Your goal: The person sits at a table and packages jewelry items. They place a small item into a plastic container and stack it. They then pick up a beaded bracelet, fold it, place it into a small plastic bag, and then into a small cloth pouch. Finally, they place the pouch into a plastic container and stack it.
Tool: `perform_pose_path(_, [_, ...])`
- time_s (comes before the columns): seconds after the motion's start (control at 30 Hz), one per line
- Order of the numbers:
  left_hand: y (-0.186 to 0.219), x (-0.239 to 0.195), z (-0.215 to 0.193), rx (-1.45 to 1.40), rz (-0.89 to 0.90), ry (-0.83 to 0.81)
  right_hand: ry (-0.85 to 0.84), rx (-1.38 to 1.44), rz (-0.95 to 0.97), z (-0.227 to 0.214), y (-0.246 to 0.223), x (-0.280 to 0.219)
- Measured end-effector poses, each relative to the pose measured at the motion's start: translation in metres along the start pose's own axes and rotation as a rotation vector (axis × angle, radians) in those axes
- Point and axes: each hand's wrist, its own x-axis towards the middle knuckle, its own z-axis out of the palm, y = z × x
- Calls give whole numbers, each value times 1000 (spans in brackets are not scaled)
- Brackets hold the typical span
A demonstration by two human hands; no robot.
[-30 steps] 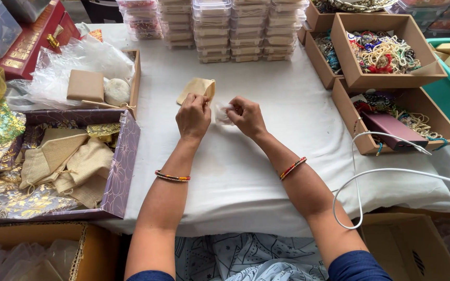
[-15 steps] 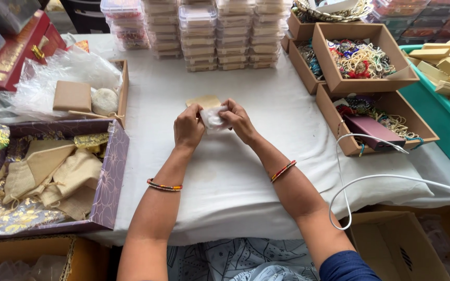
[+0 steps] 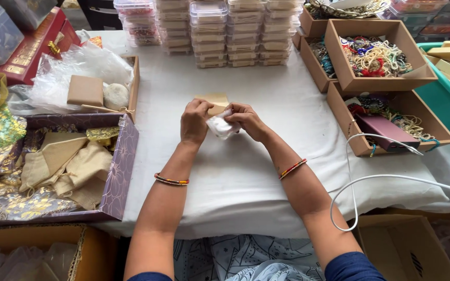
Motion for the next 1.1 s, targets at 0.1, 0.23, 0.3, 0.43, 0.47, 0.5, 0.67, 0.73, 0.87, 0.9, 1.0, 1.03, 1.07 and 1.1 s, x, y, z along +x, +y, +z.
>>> perform_pose_path(0.1, [14, 3, -12, -24, -13, -38, 27, 4, 3, 2, -2, 0])
perform_pose_path(0.23, [9, 0, 2, 2, 7, -60, 259, -34, 76, 22, -13, 2])
perform_pose_path(0.3, [14, -1, 0, -19, 13, -136, 545, 126, 202, 24, -10, 5])
perform_pose_path(0.43, [21, -1, -5, -32, 28, -188, 606, 201, 147, 3, 20, 13])
perform_pose_path(0.47, [21, -1, -4, -23, 44, -185, 625, -86, 68, -4, 27, 14])
perform_pose_path(0.5, [20, -3, -4, -15, 58, -184, 639, -373, -11, -10, 35, 14])
perform_pose_path(0.67, [26, -5, -3, 2, 99, -230, 641, -229, 149, 8, 9, 6])
perform_pose_path(0.73, [27, -4, -4, -1, 94, -248, 656, -79, 173, 9, 9, 8])
perform_pose_path(0.87, [20, -6, -1, 37, 49, -300, 669, -106, 197, 15, 13, 8])
perform_pose_path(0.9, [16, -6, 1, 59, 35, -321, 645, -195, 194, 18, 12, 8])
perform_pose_path(1.0, [7, -8, 7, 67, 11, -351, 576, -1182, 12, 36, -17, -7])
perform_pose_path(1.03, [7, -7, 6, 56, 9, -346, 577, -1194, 15, 41, -25, -11])
perform_pose_path(1.07, [7, -6, 4, 39, -20, -364, 448, -1299, -222, 46, -32, -15])
perform_pose_path(1.1, [7, -4, 3, 21, -48, -381, 307, -1391, -459, 51, -40, -19])
